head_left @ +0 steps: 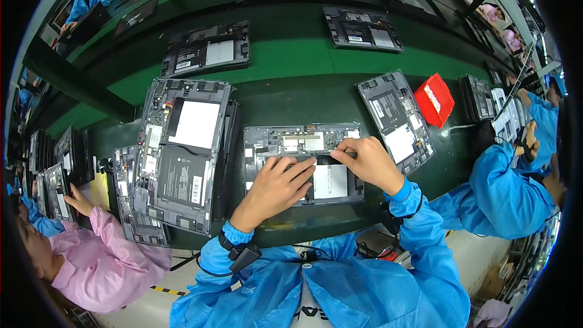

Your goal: The person assembles tablet computers on an assembly line by peeling adhesive tape strips and applying them onto internal components using a tool and their fingers, then moving completed tablets along the conveyor.

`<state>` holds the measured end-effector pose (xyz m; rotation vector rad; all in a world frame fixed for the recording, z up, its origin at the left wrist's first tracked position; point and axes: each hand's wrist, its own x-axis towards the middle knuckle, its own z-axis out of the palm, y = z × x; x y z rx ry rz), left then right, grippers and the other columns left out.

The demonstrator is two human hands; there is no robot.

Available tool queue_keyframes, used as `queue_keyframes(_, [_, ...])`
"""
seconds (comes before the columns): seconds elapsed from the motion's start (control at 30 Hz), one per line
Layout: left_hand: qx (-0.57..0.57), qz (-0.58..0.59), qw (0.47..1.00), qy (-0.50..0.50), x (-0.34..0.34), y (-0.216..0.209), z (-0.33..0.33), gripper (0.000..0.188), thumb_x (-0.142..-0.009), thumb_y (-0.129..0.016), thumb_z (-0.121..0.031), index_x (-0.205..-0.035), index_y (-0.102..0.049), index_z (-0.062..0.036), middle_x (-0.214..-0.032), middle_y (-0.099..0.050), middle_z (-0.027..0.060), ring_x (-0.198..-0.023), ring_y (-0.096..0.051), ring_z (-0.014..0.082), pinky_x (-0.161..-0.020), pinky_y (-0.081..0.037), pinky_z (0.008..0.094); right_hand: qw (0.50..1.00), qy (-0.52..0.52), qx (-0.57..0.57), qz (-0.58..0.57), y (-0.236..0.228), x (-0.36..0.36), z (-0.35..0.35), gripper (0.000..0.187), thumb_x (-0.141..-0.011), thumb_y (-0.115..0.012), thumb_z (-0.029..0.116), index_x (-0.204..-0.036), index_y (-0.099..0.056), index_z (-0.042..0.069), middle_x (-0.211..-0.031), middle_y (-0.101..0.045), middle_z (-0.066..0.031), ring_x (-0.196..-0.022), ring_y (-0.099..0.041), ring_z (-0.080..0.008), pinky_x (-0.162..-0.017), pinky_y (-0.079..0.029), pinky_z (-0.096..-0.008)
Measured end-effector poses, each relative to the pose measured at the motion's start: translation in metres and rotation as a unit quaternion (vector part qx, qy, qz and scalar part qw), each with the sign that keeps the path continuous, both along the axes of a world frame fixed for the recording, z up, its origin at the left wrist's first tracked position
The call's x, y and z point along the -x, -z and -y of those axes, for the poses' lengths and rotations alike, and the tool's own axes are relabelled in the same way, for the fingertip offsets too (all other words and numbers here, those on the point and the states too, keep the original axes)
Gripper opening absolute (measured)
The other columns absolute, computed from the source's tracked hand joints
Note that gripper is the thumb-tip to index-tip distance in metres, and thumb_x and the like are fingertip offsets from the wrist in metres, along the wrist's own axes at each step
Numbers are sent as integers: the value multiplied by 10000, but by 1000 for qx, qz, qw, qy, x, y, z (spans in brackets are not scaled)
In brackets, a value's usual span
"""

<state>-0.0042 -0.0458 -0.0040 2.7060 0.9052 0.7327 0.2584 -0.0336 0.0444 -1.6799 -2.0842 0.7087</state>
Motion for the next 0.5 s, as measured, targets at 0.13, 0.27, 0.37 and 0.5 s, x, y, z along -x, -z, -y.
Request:
queue_keyframes(0.13, [-2, 11, 1000, 0, -3, 2, 0, 354, -888, -784, -205, -1222, -757, -92, -1372, -680, -19, -1090, -611, 206, -908, -476, 360, 999, -17, 21, -33, 10, -4, -7, 286, -943, -785, 241, -903, -794, -42, -750, -743, -200, -641, -718, -319, -634, -554, -396])
queue_keyframes(0.27, [3, 13, 1000, 0, -3, 1, -1, 354, -885, -784, -203, -1219, -758, -87, -1365, -681, -15, -1091, -610, 214, -902, -478, 363, 998, -26, 43, -22, 7, -1, -14, 292, -945, -787, 241, -900, -796, -48, -764, -746, -212, -654, -727, -307, -656, -562, -396])
queue_keyframes(0.37, [4, 13, 1000, -2, -2, 0, -2, 356, -885, -784, -202, -1220, -758, -85, -1363, -682, -14, -1092, -610, 215, -901, -478, 364, 997, -24, 67, -27, 10, -1, -16, 293, -948, -787, 242, -913, -795, -49, -774, -753, -204, -672, -733, -300, -677, -569, -395])
queue_keyframes(0.5, [6, 14, 1000, 2, -3, -1, -3, 359, -884, -785, -200, -1222, -758, -82, -1365, -682, -12, -1091, -609, 218, -901, -478, 365, 997, -17, 64, -49, 15, -4, -15, 290, -955, -780, 236, -933, -793, -52, -813, -769, -194, -711, -744, -271, -707, -578, -384])
